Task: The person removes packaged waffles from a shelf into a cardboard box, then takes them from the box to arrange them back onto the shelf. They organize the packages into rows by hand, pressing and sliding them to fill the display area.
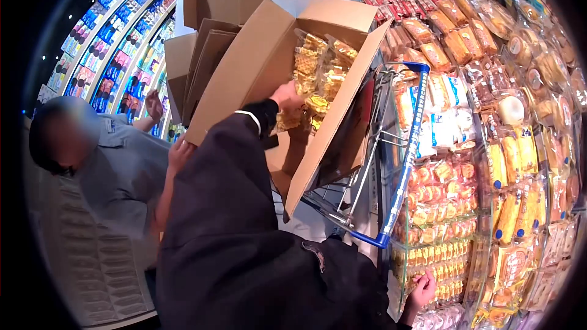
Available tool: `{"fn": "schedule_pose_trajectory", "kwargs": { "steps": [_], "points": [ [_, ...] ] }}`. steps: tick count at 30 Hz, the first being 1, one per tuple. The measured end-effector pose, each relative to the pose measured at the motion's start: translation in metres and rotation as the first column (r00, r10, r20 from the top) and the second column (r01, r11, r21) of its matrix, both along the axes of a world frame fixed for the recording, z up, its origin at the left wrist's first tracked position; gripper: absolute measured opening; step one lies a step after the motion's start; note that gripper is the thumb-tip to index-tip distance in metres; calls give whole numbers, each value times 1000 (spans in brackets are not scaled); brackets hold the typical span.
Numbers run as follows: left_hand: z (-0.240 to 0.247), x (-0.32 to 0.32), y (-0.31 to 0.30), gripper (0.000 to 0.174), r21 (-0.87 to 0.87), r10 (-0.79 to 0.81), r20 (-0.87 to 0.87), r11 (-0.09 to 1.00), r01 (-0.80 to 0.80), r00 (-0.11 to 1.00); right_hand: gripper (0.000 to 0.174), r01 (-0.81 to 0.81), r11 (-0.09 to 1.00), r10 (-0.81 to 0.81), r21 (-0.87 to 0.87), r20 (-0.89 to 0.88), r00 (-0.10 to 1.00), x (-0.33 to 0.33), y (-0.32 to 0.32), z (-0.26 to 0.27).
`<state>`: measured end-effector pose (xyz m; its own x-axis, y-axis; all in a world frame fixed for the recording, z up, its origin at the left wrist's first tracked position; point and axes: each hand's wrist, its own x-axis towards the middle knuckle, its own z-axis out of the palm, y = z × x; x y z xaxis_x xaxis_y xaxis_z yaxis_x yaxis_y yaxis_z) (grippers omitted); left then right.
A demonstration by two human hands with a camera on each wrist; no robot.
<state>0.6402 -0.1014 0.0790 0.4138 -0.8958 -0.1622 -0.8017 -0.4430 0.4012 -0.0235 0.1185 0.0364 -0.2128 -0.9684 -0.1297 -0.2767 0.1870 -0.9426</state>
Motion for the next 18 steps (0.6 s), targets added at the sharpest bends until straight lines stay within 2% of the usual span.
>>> {"fn": "schedule_pose_trajectory", "kwargs": {
  "steps": [2, 4, 5, 6, 7, 8, 10, 12, 13, 14, 15, 16, 17, 18],
  "points": [
    [55, -5, -1, 49, 258, 130, -152, 962, -87, 980, 24, -12, 998, 12, 54, 12, 1000, 4, 1, -1],
    [6, 76, -28, 36, 186, -287, -92, 936, 300, 953, 24, -37, 998, 34, 45, 65, 997, 9, -5, 0],
    [114, -8, 1, 44, 277, 97, -220, 960, -33, 971, 24, -62, 996, 57, 63, 69, 996, 14, -11, 2],
    [134, -12, 6, 42, 243, 108, -247, 969, -46, 963, 23, -86, 993, 80, 82, 74, 994, 20, -18, 6],
    [164, -11, 19, 33, 95, 29, -451, 995, 16, 892, 25, -118, 992, 116, 33, 62, 991, 32, -32, 16],
    [189, -15, 28, 33, 103, 1, -404, 994, 45, 915, 25, -122, 992, 120, 27, 68, 990, 39, -43, 25],
    [241, -49, 63, 42, -125, -132, -511, 989, 79, 849, 24, -220, 975, 223, -42, 75, 972, 50, -62, 43],
    [272, -73, 97, 47, -319, -215, -555, 947, 32, 804, 33, -376, 922, 384, -95, 92, 919, 60, -86, 74],
    [287, -91, 117, 46, -413, -305, -539, 908, 70, 785, 39, -417, 903, 428, -100, 123, 896, 68, -95, 96],
    [299, -115, 137, 46, -441, -318, -548, 896, 57, 774, 47, -458, 883, 469, -104, 153, 870, 78, -101, 118],
    [302, -142, 156, 49, -490, -368, -582, 871, 48, 725, 60, -524, 839, 544, -146, 225, 808, 87, -108, 138],
    [285, -161, 165, 53, -567, -513, -636, 817, 102, 577, 75, -581, 790, 612, -195, 292, 735, 96, -113, 156],
    [268, -189, 175, 49, -658, -642, -513, 720, 219, 571, 86, -604, 754, 656, -259, 343, 672, 111, -114, 175],
    [255, -224, 188, 45, -556, -579, -626, 801, 222, 522, 98, -618, 717, 695, -322, 390, 604, 126, -112, 191]
  ]
}}
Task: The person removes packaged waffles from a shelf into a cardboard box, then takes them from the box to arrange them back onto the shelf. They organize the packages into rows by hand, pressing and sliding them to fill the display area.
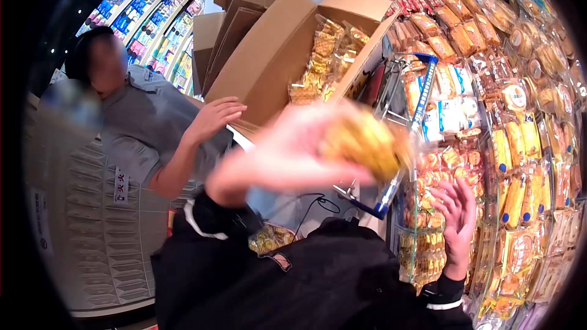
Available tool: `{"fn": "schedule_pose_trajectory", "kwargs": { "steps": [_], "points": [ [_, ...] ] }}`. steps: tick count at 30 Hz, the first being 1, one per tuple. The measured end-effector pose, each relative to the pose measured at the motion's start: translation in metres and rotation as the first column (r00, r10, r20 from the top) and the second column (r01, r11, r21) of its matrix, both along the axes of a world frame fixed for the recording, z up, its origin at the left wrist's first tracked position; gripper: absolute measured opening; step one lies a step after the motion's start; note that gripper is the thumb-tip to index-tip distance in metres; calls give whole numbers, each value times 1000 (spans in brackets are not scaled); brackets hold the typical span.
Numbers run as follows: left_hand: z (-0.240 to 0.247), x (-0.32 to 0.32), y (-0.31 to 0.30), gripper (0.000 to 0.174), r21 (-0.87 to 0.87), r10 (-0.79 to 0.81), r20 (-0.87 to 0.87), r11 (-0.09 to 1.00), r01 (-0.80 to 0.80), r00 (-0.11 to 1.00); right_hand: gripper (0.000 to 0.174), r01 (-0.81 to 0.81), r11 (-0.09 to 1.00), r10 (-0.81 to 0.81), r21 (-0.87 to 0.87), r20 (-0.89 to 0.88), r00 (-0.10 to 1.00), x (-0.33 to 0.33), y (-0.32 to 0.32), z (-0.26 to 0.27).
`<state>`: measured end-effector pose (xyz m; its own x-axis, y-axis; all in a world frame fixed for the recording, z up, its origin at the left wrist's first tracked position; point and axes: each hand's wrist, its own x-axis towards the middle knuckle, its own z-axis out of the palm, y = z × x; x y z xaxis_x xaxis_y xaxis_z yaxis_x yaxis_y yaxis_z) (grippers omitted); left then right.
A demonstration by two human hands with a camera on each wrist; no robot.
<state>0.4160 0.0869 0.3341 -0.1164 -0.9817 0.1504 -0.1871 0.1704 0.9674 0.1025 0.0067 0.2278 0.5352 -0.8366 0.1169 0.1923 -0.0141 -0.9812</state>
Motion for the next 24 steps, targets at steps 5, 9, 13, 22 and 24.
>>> {"fn": "schedule_pose_trajectory", "kwargs": {
  "steps": [5, 9, 13, 22, 24],
  "points": [
    [-98, -107, 18, 47, 311, -37, -329, 939, 146, 944, 80, -189, 946, 175, 264, 78, 982, 10, 17, -4],
    [-103, -94, 20, 48, 329, 75, -316, 944, 35, 946, 42, 13, 862, -53, 507, 65, 997, -31, 39, -54],
    [-63, -15, -5, 20, -86, 538, 59, 842, -533, 841, 33, 57, 737, -268, 673, 213, 940, -60, 52, -47],
    [-120, 238, -81, 37, -268, 679, 634, 641, -719, 369, 48, 168, 706, -358, 688, 143, 923, -106, 79, -46],
    [-137, 256, -98, 41, 169, 495, 604, 686, -708, 624, 43, 191, 681, -388, 707, 128, 912, -114, 84, -57]
  ]
}}
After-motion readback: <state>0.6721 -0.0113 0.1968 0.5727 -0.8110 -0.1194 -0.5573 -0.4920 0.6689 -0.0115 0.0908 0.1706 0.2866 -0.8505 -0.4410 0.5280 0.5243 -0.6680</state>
